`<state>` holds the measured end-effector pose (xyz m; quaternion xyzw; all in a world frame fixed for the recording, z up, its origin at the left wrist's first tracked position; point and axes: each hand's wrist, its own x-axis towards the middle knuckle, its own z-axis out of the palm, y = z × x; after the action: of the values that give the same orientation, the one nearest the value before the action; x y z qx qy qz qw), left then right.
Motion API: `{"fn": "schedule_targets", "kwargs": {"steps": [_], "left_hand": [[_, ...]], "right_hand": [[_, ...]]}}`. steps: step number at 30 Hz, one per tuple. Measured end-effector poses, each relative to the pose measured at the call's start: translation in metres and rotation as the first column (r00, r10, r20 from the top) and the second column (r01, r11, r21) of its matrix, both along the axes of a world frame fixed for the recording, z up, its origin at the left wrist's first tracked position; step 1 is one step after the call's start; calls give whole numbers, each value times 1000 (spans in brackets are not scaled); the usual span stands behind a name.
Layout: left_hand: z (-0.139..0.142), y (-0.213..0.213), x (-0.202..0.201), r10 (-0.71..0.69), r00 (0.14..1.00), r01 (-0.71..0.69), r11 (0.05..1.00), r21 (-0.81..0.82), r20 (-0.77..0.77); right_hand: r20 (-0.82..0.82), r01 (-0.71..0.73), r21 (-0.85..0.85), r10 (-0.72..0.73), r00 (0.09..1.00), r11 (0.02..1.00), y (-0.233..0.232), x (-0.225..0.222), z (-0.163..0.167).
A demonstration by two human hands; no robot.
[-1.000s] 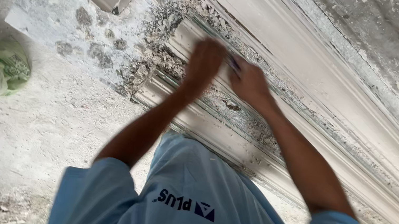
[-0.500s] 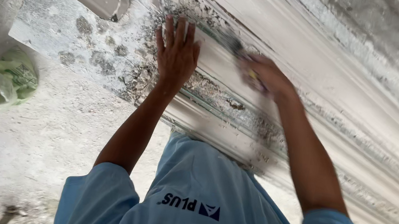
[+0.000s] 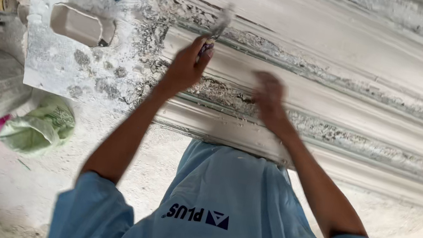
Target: The person uses a small hand scraper to remove dried plaster residue from the grooved surface of long decorative molding pieces. They work along the length of each molding, steadying the piece with one hand while scraping the flutes and edges, moving between several moldings laid against the wall and floor.
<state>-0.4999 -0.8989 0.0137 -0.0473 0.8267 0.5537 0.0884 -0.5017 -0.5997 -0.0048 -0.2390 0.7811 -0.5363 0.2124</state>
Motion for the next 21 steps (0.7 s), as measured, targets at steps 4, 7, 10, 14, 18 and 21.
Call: {"fn": "schedule_targets", "kwargs": {"steps": [4, 7, 10, 14, 18, 21], "left_hand": [[5, -62, -43, -416, 899, 437, 875, -209, 139], [21, -104, -75, -500, 836, 544, 706, -454, 226], [28, -107, -95, -533, 781, 607, 529, -593, 325], [6, -11, -103, -579, 759, 636, 559, -532, 298], [-15, 117, -107, -634, 717, 671, 513, -535, 291], [-3, 126, -116, -708, 647, 710, 424, -562, 282]], "right_hand": [[-540, 489, 383, -239, 807, 784, 138, 20, -24], [-592, 639, 539, -293, 751, 549, 216, 46, -35], [-549, 651, 649, -350, 759, 394, 254, 71, -42], [-525, 664, 622, -407, 747, 415, 262, 82, -46], [-505, 656, 649, -427, 750, 384, 266, 81, -42], [-496, 650, 663, -433, 752, 370, 278, 84, -33]]}}
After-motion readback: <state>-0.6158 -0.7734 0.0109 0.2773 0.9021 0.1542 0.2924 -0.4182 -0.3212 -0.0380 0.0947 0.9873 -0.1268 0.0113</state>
